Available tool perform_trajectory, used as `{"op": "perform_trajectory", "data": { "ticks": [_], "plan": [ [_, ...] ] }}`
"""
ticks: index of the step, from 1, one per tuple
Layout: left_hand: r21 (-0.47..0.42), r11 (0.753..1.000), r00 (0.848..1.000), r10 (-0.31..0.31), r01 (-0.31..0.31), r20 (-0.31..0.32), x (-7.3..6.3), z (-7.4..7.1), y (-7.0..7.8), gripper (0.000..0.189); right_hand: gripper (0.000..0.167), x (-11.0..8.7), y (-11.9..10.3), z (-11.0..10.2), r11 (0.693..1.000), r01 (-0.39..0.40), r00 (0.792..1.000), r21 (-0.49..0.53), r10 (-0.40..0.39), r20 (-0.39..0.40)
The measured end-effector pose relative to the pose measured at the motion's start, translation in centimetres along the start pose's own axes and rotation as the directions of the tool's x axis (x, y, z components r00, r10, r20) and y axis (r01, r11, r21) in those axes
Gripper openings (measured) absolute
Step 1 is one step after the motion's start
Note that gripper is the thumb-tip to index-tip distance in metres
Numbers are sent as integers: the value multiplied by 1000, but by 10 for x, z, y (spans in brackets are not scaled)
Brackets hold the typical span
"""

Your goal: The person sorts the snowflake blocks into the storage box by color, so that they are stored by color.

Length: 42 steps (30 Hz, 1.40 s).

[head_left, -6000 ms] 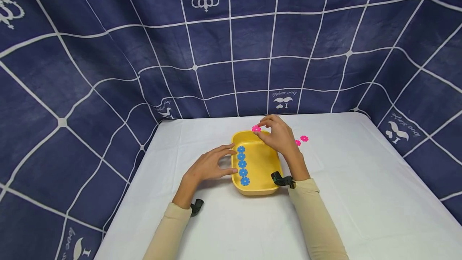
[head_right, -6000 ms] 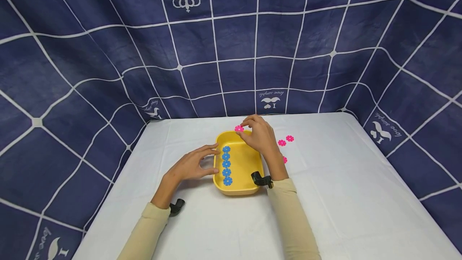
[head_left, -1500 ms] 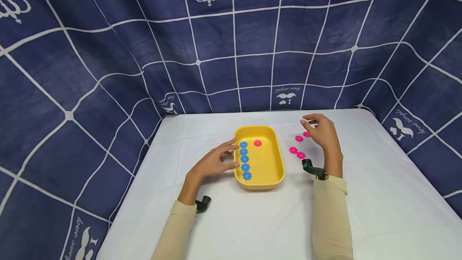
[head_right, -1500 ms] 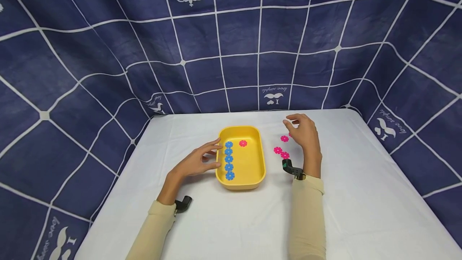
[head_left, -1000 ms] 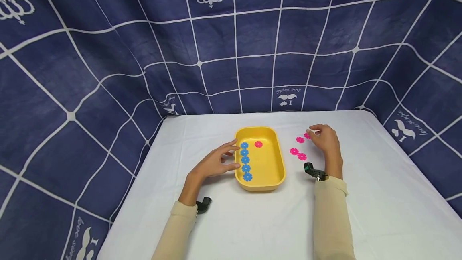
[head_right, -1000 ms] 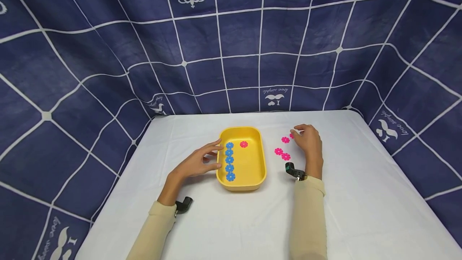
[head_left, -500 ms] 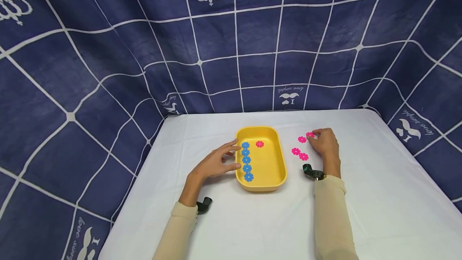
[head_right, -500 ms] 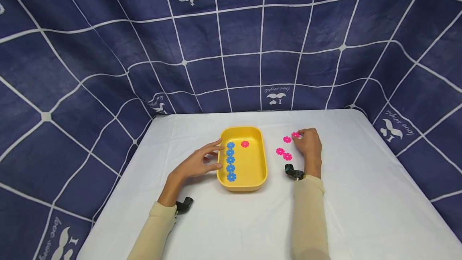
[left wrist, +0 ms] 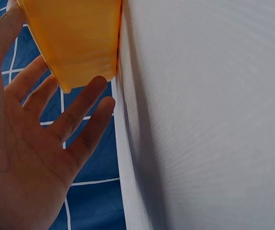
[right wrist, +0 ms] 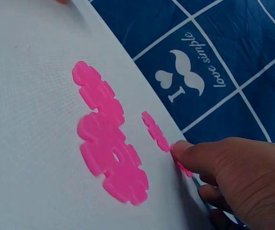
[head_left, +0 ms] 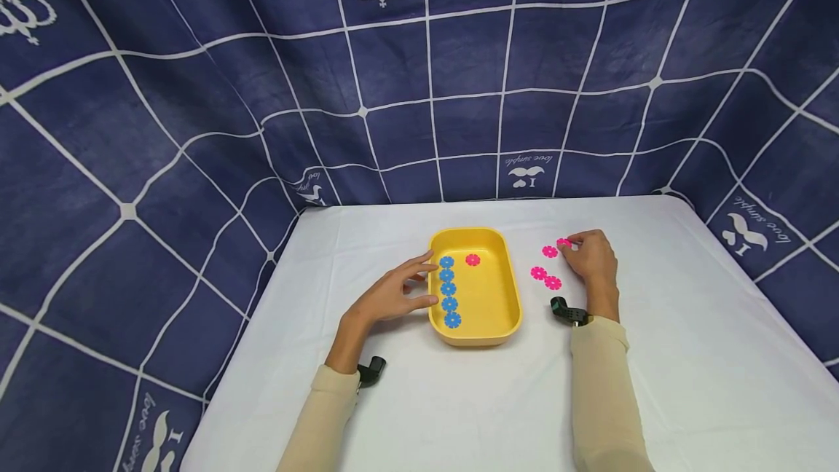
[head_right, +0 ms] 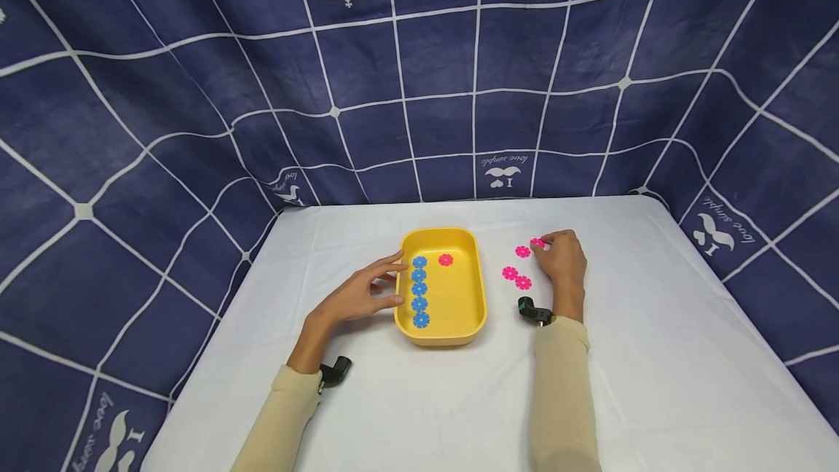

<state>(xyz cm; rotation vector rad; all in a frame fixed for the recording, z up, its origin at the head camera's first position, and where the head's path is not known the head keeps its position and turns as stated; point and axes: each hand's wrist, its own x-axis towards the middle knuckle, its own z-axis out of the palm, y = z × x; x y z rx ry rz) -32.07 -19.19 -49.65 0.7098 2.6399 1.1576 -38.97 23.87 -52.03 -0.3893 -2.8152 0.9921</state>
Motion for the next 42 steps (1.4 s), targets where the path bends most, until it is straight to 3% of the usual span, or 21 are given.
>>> {"op": "perform_trajectory", "data": {
  "ticks": [12, 24, 33, 42],
  "plan": [
    [6, 1000, 1000, 7, -7, 2, 1, 0, -3, 68, 41, -7, -18, -23, 995, 88, 993, 53, -84, -81],
    [7, 1000, 1000, -10, 10, -4, -1, 1, 0, 67, 43, -19, -46, -59, 980, 193, 959, 56, -177, -221],
    [1, 1000, 1000, 3, -3, -2, -2, 1, 1, 66, 44, -24, -54, -58, 977, 197, 964, 87, -177, -201],
    [11, 1000, 1000, 20, -20, -1, -2, 0, -1, 70, 39, -26, -75, -46, 940, 325, 939, 99, -308, -156]
  ]
}}
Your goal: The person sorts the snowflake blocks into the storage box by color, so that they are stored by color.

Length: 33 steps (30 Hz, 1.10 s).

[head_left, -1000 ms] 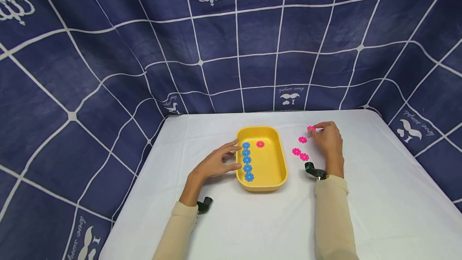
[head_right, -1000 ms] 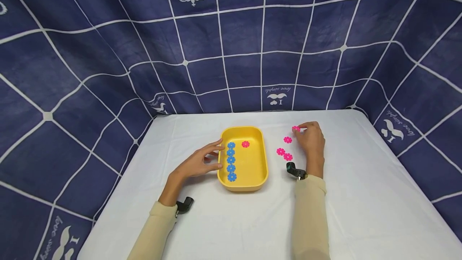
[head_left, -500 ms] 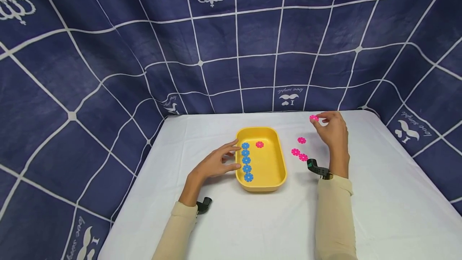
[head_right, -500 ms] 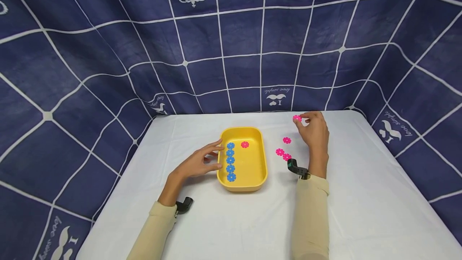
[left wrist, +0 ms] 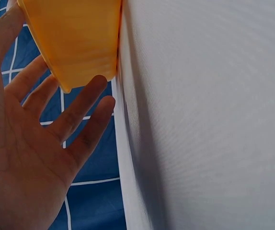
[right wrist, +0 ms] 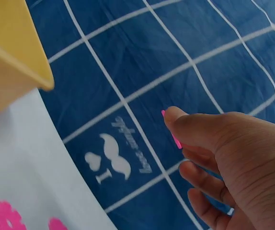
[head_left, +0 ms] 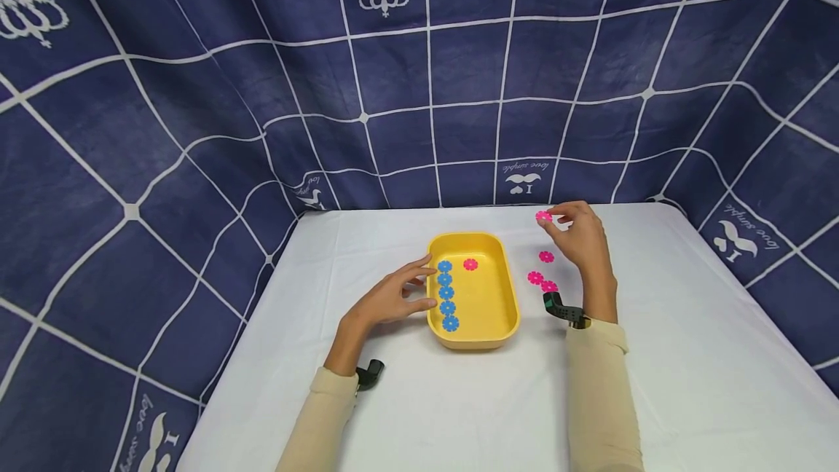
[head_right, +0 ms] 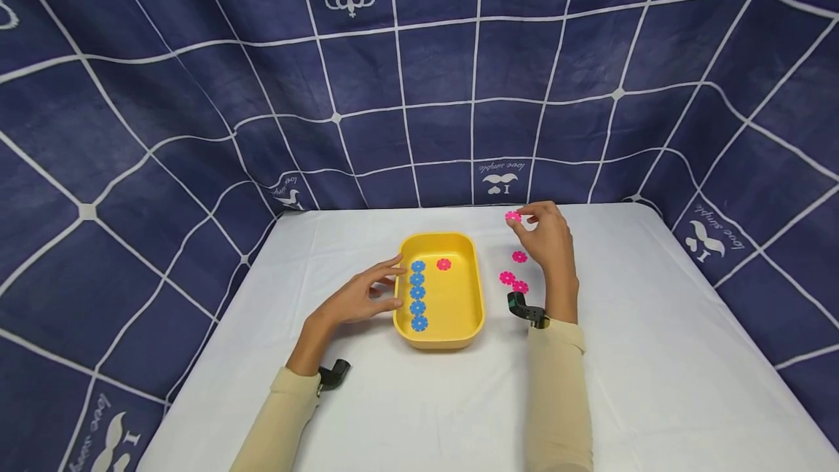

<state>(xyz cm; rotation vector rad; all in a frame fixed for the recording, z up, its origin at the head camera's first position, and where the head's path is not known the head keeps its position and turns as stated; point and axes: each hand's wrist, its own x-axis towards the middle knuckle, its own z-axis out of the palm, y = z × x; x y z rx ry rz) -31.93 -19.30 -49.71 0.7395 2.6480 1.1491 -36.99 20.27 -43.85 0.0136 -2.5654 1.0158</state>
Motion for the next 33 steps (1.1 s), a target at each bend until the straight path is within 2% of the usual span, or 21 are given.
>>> {"op": "perform_trajectory", "data": {
  "ticks": [3, 8, 15, 20, 28, 31, 33],
  "plan": [
    [4, 1000, 1000, 15, -15, 2, 0, 0, -2, 70, 36, 0, -11, 7, 997, 70, 996, 21, -71, 48],
    [9, 1000, 1000, 28, -28, -7, 0, 0, -3, 70, 33, 0, -35, 20, 986, 163, 978, 19, -164, 132],
    [-5, 1000, 1000, 23, -23, 3, 1, -1, -2, 70, 33, -9, -73, 43, 969, 247, 940, 18, -244, 240],
    [-14, 1000, 1000, 14, -14, 3, 0, -1, -1, 67, 35, -14, -90, 55, 961, 271, 911, 44, -271, 311],
    [-23, 999, 1000, 31, -31, 5, 0, -2, -2, 67, 34, -15, -89, 60, 962, 271, 903, 44, -270, 335],
    [-19, 999, 999, 35, -35, 8, 0, -1, -3, 67, 36, -14, -84, 65, 963, 267, 886, 43, -262, 383],
    [-16, 999, 999, 34, -34, 8, -1, -1, -4, 67, 35, -12, -82, 68, 959, 283, 865, 28, -267, 425]
  ]
}}
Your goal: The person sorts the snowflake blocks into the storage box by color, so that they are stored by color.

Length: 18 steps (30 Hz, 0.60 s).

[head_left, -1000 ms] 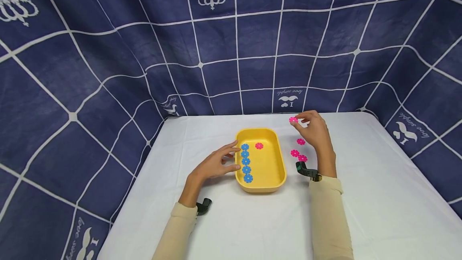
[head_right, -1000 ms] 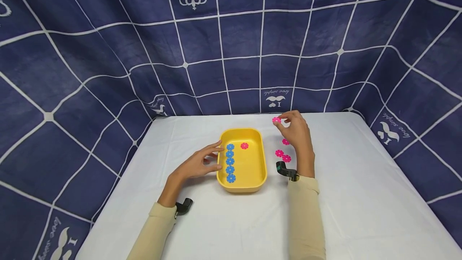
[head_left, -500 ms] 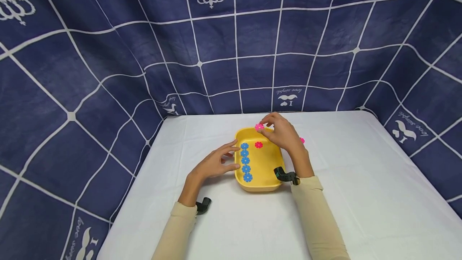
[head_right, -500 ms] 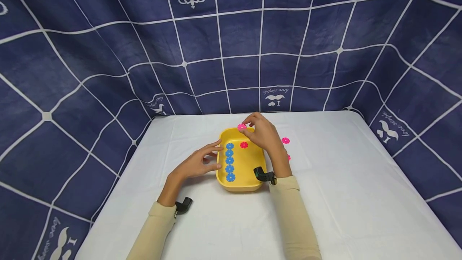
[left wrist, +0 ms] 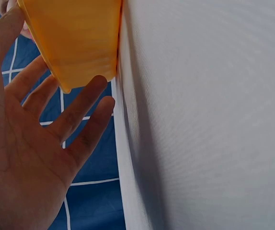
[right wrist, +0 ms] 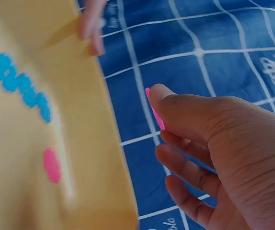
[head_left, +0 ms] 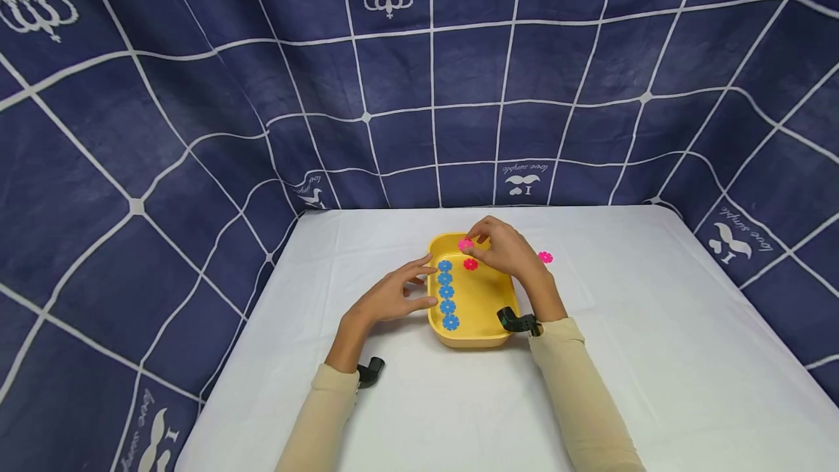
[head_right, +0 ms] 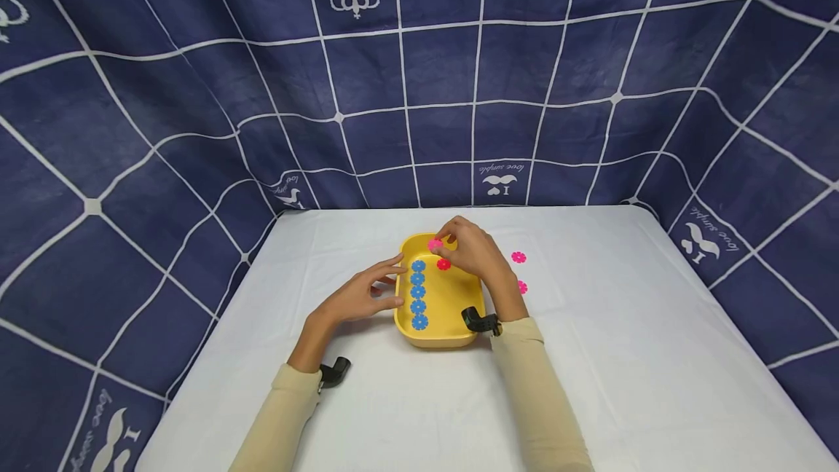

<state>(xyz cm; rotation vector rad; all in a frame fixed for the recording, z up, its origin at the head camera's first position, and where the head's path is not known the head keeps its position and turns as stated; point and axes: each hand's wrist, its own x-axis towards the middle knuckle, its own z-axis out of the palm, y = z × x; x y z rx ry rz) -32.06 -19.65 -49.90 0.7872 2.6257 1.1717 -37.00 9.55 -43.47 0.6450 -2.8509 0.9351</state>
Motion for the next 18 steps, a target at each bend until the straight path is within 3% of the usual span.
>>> {"op": "perform_trajectory", "data": {
  "ticks": [4, 7, 13, 18],
  "plan": [
    [-4, 1000, 1000, 3, -3, -8, -2, 0, 0, 66, 30, 7, -1, 2, 997, 57, 994, -58, -51, 92],
    [-8, 1000, 1000, 9, -9, -5, -2, -1, 0, 67, 24, 12, -4, 0, 985, 131, 977, -109, -110, 184],
    [-18, 1000, 1000, 18, -17, 7, -3, -3, 1, 70, 23, 22, -14, -3, 916, 324, 897, -238, -217, 386],
    [-19, 999, 999, 32, -32, 10, -5, -3, 0, 71, 22, 31, -23, -9, 851, 418, 835, -318, -222, 503]
  ]
}}
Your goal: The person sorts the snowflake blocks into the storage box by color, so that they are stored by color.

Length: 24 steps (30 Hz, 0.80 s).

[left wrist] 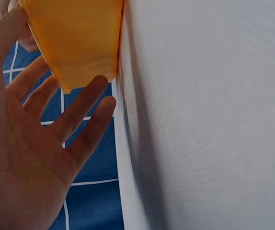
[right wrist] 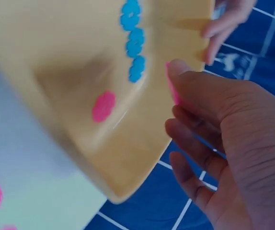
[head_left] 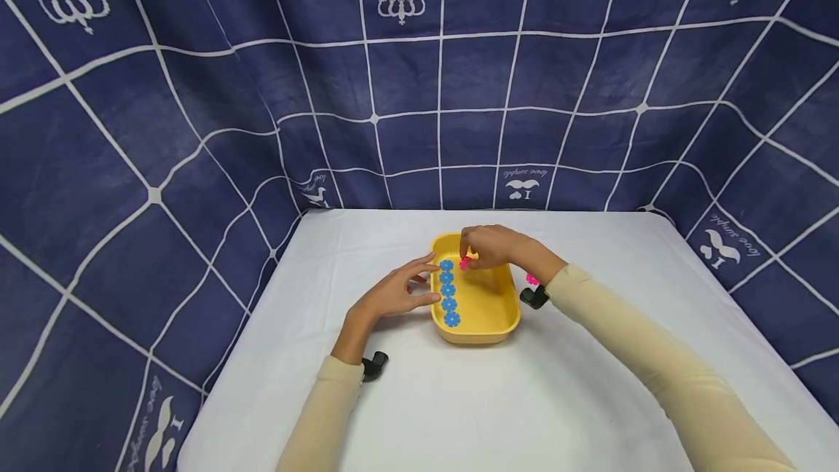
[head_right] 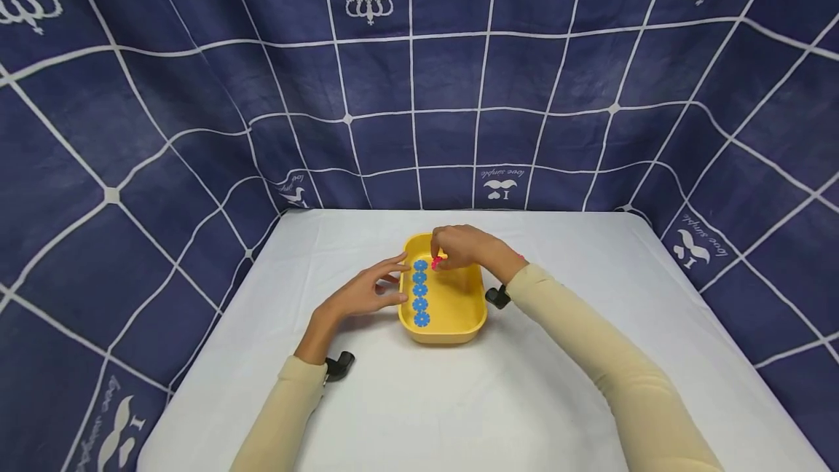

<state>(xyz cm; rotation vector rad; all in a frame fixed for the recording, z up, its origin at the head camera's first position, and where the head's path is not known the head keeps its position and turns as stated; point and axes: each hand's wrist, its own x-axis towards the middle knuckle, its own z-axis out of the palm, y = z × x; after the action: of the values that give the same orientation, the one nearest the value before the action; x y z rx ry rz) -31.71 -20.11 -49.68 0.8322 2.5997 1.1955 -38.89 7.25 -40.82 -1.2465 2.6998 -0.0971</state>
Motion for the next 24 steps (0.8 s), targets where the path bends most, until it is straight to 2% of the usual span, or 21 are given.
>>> {"op": "perform_trajectory", "data": {
  "ticks": [3, 9, 17, 24],
  "plan": [
    [-2, 1000, 1000, 1, -1, -2, 0, 1, -1, 71, 21, 4, 1, -7, 999, 36, 998, -35, -34, 60],
    [-6, 1000, 1000, 5, -5, -1, -2, 0, 0, 71, 18, 8, 3, -11, 991, 110, 986, -73, -100, 134],
    [-4, 1000, 1000, -4, 4, -7, -4, -2, -4, 68, 20, 19, 5, -6, 993, 118, 981, -20, -114, 160],
    [-39, 999, 1000, -5, 5, -2, -6, -2, -1, 71, 25, 21, 10, 5, 994, 101, 964, -33, -89, 249]
  ]
}}
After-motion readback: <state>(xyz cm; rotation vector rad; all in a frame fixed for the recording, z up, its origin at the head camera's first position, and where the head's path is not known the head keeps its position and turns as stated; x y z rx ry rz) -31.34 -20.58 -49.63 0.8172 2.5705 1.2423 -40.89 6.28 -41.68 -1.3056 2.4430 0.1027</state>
